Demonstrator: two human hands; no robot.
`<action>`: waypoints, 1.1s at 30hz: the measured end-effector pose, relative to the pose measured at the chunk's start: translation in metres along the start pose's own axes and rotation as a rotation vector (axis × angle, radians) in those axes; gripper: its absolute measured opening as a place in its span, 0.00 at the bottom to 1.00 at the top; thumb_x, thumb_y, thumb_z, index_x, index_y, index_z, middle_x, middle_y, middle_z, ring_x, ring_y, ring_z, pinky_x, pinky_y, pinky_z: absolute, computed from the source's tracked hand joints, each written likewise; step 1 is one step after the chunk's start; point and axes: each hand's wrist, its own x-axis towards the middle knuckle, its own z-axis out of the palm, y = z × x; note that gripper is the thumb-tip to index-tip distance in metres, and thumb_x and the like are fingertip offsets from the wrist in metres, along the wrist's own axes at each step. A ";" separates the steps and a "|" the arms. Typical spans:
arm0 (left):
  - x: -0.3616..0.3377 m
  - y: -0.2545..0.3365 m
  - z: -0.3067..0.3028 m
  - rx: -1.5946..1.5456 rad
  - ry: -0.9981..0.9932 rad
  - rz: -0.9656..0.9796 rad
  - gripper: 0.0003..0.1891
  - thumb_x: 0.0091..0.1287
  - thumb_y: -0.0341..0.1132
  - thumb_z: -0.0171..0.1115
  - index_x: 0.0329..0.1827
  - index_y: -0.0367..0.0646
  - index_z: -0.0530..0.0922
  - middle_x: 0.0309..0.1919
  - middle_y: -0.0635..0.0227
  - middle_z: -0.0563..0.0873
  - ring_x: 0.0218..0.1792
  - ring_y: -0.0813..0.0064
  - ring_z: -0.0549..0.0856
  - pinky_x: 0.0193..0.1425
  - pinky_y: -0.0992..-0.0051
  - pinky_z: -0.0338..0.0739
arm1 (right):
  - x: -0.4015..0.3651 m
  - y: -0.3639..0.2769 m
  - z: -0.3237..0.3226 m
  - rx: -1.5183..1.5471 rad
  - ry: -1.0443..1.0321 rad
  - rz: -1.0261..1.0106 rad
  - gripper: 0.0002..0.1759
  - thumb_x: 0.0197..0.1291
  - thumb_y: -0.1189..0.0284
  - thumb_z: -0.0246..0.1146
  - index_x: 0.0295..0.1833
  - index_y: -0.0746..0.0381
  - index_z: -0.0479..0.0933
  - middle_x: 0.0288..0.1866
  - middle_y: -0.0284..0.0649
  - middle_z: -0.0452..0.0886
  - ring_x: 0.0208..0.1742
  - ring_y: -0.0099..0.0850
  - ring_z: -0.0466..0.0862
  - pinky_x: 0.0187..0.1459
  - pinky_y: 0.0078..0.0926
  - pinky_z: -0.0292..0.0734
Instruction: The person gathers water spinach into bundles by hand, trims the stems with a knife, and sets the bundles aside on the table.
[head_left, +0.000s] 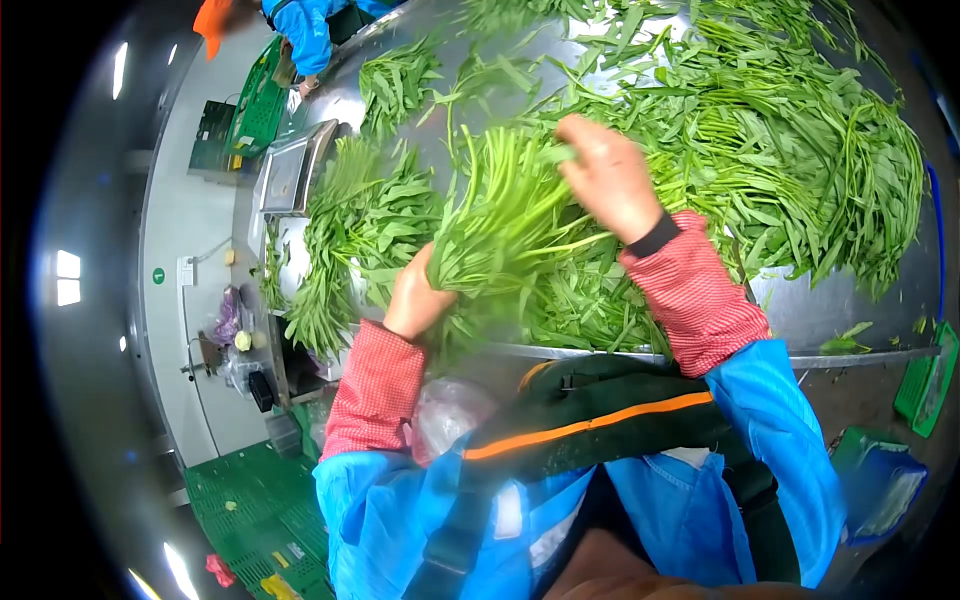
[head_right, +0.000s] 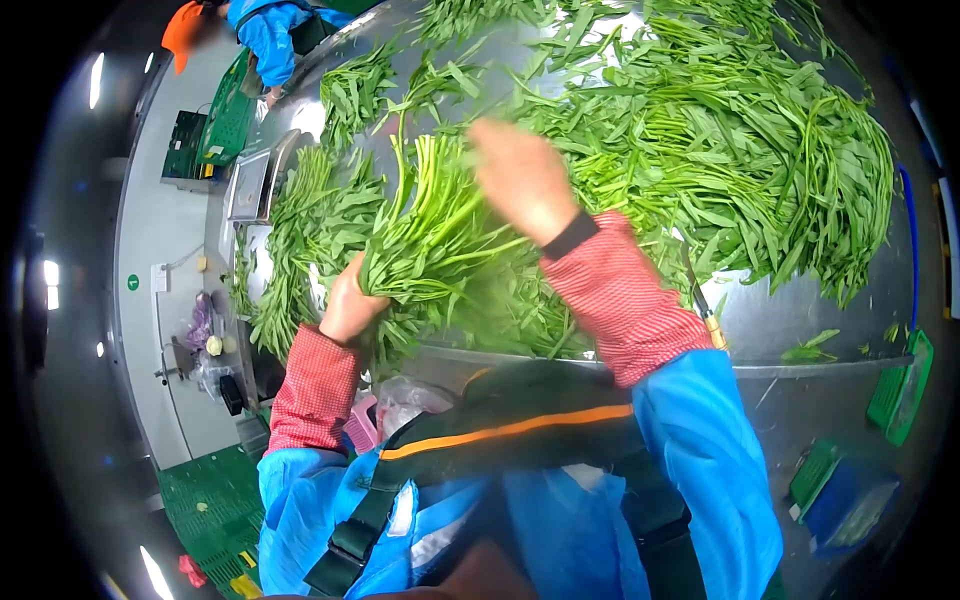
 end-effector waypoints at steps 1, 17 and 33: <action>-0.003 -0.008 -0.001 0.004 -0.003 -0.010 0.29 0.50 0.26 0.69 0.59 0.39 0.74 0.45 0.58 0.86 0.46 0.68 0.85 0.52 0.72 0.78 | -0.001 0.012 -0.004 0.069 0.116 0.044 0.12 0.55 0.72 0.65 0.45 0.60 0.75 0.26 0.34 0.75 0.24 0.28 0.77 0.25 0.28 0.73; -0.002 -0.002 -0.011 -0.170 -0.219 -0.163 0.28 0.50 0.20 0.64 0.58 0.37 0.74 0.46 0.65 0.85 0.47 0.75 0.83 0.55 0.76 0.75 | 0.005 0.028 -0.017 0.644 -0.186 0.418 0.16 0.57 0.72 0.66 0.52 0.59 0.76 0.41 0.35 0.83 0.40 0.27 0.81 0.45 0.28 0.79; -0.022 -0.053 -0.020 -0.689 -0.175 -0.376 0.24 0.52 0.25 0.64 0.56 0.39 0.77 0.44 0.70 0.84 0.44 0.76 0.82 0.52 0.74 0.75 | -0.016 0.019 -0.020 0.443 -0.425 0.384 0.25 0.60 0.58 0.65 0.55 0.63 0.76 0.38 0.38 0.82 0.39 0.29 0.82 0.40 0.30 0.77</action>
